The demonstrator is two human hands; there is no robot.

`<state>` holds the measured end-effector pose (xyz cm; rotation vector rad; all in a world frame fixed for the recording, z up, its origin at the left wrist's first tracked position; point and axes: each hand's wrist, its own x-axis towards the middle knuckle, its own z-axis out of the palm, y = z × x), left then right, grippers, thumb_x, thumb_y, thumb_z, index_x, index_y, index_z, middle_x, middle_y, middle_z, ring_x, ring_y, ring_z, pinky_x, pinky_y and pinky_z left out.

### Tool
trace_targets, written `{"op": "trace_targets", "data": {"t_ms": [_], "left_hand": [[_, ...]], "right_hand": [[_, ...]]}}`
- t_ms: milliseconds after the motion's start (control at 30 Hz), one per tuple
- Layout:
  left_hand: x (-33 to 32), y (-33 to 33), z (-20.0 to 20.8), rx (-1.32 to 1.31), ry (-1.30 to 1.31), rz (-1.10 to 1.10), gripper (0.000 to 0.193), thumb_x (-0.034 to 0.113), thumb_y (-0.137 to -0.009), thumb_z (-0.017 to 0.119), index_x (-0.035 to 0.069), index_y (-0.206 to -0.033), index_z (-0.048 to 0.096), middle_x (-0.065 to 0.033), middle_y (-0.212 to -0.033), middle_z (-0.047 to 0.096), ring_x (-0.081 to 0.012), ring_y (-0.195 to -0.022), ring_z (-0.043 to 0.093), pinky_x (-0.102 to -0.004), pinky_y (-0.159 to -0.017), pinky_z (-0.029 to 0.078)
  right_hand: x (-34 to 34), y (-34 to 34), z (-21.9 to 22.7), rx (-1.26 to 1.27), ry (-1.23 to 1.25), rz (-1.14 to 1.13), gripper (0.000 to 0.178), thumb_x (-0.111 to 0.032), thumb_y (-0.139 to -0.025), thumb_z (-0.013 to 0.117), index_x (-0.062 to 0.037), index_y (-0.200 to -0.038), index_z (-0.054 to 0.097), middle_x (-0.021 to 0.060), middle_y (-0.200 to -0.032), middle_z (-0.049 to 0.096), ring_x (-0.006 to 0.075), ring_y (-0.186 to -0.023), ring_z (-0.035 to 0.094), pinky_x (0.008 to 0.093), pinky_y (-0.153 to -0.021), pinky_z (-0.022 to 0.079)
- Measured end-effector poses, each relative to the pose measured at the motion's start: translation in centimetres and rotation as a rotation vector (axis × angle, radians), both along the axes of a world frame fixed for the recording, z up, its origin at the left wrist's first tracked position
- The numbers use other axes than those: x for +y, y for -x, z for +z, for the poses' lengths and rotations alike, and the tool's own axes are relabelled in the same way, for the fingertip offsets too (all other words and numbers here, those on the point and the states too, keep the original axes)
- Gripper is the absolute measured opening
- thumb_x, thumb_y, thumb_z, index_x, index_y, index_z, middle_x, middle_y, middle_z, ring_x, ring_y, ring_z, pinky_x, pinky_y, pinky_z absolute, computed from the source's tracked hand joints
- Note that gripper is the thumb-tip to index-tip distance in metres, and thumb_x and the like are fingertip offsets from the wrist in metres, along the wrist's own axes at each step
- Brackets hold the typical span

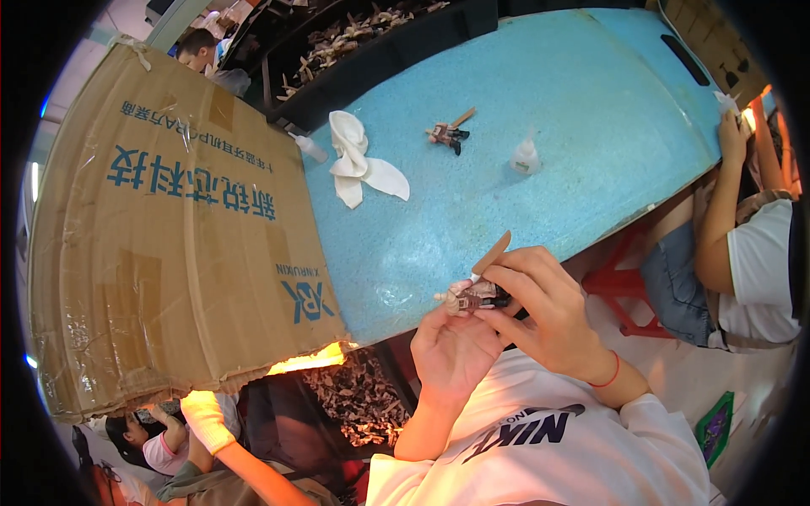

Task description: The person assembles toy figurines by picking components from a heated box, applying adhesive with a dispenser bottle, and attaching the pieces together by hand.

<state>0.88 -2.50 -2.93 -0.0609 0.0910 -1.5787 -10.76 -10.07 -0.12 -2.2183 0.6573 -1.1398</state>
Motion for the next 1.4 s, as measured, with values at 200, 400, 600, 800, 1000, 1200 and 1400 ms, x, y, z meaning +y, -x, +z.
{"op": "trace_targets", "data": {"t_ms": [200, 400, 600, 800, 1000, 1200, 1400], "left_hand": [[0.5, 0.0, 0.3, -0.159, -0.020, 0.027, 0.035, 0.028, -0.088, 0.042, 0.003, -0.110, 0.056, -0.0090, -0.110, 0.057, -0.0231, -0.105, 0.050, -0.0476, -0.097, 0.034], [0.6, -0.3, -0.4, -0.247, -0.027, -0.009, 0.036, 0.031, -0.092, 0.042, 0.003, -0.108, 0.056, -0.0093, -0.110, 0.057, -0.0233, -0.106, 0.050, -0.0442, -0.097, 0.034], [0.5, -0.2, -0.3, -0.276, 0.032, 0.005, 0.037, 0.028, -0.090, 0.046, 0.000, -0.112, 0.054, -0.0133, -0.118, 0.053, -0.0261, -0.111, 0.048, -0.0444, -0.097, 0.034], [0.6, -0.5, -0.5, -0.303, 0.140, 0.002, 0.043, 0.027, -0.090, 0.047, -0.005, -0.118, 0.049, -0.0177, -0.122, 0.049, -0.0294, -0.116, 0.044, -0.0447, -0.099, 0.033], [0.8, 0.1, 1.1, -0.830, 0.029, 0.132, 0.050, 0.026, -0.088, 0.056, -0.007, -0.124, 0.045, -0.0200, -0.122, 0.050, -0.0270, -0.109, 0.051, -0.0398, -0.093, 0.041], [1.0, 0.4, 1.5, -1.499, -0.119, 0.384, 0.049, 0.016, -0.077, 0.070, -0.005, -0.117, 0.054, -0.0192, -0.118, 0.055, -0.0243, -0.101, 0.055, -0.0323, -0.084, 0.045], [0.8, 0.1, 2.1, -1.882, 0.033, 0.625, 0.047, 0.003, -0.067, 0.072, -0.006, -0.111, 0.058, -0.0232, -0.113, 0.057, -0.0296, -0.097, 0.056, -0.0346, -0.079, 0.047]], "right_hand": [[0.2, 0.7, 0.6, 0.038, 0.096, 0.010, 0.039, -0.009, -0.062, 0.068, 0.0040, -0.097, 0.055, 0.0138, -0.094, 0.055, 0.0287, -0.080, 0.055, 0.0359, -0.067, 0.047], [0.5, 1.0, 0.7, 0.039, 0.139, 0.001, 0.042, -0.010, -0.063, 0.068, 0.0055, -0.099, 0.054, 0.0157, -0.097, 0.055, 0.0288, -0.081, 0.055, 0.0350, -0.068, 0.048], [0.6, 1.1, 0.6, 0.042, 0.179, -0.008, 0.042, -0.009, -0.062, 0.067, 0.0067, -0.099, 0.054, 0.0169, -0.097, 0.055, 0.0286, -0.081, 0.055, 0.0345, -0.069, 0.048], [0.8, 1.2, 0.5, 0.059, 0.179, 0.004, 0.043, -0.006, -0.062, 0.067, 0.0073, -0.101, 0.054, 0.0177, -0.099, 0.055, 0.0291, -0.082, 0.056, 0.0343, -0.070, 0.049], [0.3, 1.8, 0.6, 0.025, 0.027, 0.059, 0.046, -0.007, -0.065, 0.070, 0.0064, -0.107, 0.054, 0.0214, -0.107, 0.055, 0.0313, -0.086, 0.057, 0.0344, -0.072, 0.049], [1.0, 3.0, 1.3, -0.311, -0.776, 0.267, 0.069, 0.004, -0.073, 0.062, 0.0005, -0.134, 0.030, 0.0239, -0.123, 0.048, 0.0280, -0.110, 0.052, 0.0360, -0.091, 0.044], [1.2, 1.9, 1.8, -0.535, -1.021, 0.392, 0.084, 0.008, -0.074, 0.058, -0.0031, -0.141, 0.008, 0.0259, -0.128, 0.043, 0.0271, -0.120, 0.044, 0.0404, -0.099, 0.037]]}}
